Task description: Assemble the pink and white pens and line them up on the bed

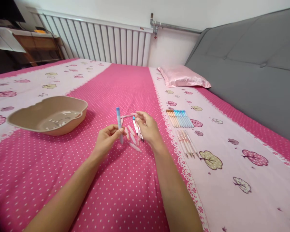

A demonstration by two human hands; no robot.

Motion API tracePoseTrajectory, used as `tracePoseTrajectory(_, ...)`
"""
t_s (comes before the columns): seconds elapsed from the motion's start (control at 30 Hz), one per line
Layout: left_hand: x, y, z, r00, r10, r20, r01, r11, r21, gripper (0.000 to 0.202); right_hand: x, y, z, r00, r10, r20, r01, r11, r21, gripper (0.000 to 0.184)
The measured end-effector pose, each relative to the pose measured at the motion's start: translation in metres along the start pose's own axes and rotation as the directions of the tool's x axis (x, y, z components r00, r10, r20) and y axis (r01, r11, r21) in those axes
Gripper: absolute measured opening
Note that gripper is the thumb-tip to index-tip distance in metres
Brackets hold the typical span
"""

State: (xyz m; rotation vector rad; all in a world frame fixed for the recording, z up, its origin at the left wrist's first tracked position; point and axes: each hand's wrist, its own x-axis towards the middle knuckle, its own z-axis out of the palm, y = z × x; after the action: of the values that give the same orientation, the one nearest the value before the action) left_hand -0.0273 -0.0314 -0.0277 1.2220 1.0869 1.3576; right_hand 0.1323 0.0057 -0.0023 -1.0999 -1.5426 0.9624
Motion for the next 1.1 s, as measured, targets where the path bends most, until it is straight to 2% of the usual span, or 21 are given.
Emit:
tracePoseTrajectory(0.07,0.002,0.0,-0.003,0.997,0.023,-0.078,-0.02,0.999,0.039,0.03,0.006,0.015,0.004,0.997,-0.044,-0.064,0.031,0.983,-0.183,0.031)
tracePoseTrajectory(0.17,0.003,-0.001,-0.006,0.987,0.068,-0.145,-0.052,0.992,0.112,0.031,0.009,0.033,0.015,0.993,-0.115,-0.03,0.09,0.89,-0.448,0.034)
tracePoseTrajectory(0.23,0.004,-0.002,-0.007,0.984,0.079,-0.157,-0.058,0.989,0.133,0.032,0.007,0.039,0.022,0.99,-0.144,0.009,0.123,0.815,-0.566,0.036)
tracePoseTrajectory(0.33,0.004,-0.002,-0.009,0.983,0.085,-0.162,-0.061,0.987,0.152,0.033,0.007,0.042,0.028,0.989,-0.14,0.044,0.134,0.739,-0.66,0.037)
tracePoseTrajectory(0.47,0.004,-0.002,-0.012,0.979,0.102,-0.175,-0.068,0.98,0.189,0.031,0.018,0.037,0.031,0.994,-0.096,0.057,0.108,0.692,-0.714,0.037)
tracePoseTrajectory(0.53,0.005,-0.002,-0.014,0.979,0.106,-0.173,-0.074,0.98,0.184,0.031,0.03,0.033,0.035,0.998,-0.045,0.039,0.058,0.641,-0.766,0.036)
tracePoseTrajectory(0.63,0.005,-0.003,-0.016,0.979,0.114,-0.17,-0.084,0.982,0.172,0.031,0.052,0.031,0.045,0.997,0.052,-0.058,-0.077,0.522,-0.849,0.035)
tracePoseTrajectory(0.7,0.004,-0.002,-0.017,0.978,0.121,-0.168,-0.092,0.981,0.172,0.029,0.065,0.033,0.053,0.991,0.087,-0.105,-0.134,0.483,-0.865,0.033)
tracePoseTrajectory(0.9,0.003,0.0,-0.019,0.976,0.124,-0.18,-0.096,0.982,0.16,0.027,0.08,0.045,0.074,0.97,0.172,-0.171,-0.231,0.438,-0.869,0.032)
tracePoseTrajectory(1.0,0.003,0.0,-0.02,0.976,0.131,-0.174,-0.102,0.981,0.163,0.027,0.076,0.04,0.073,0.977,0.148,-0.156,-0.209,0.478,-0.853,0.03)
tracePoseTrajectory(1.1,0.003,-0.001,-0.02,0.977,0.135,-0.166,-0.105,0.979,0.177,0.027,0.067,0.024,0.062,0.987,0.104,-0.12,-0.158,0.548,-0.821,0.023)
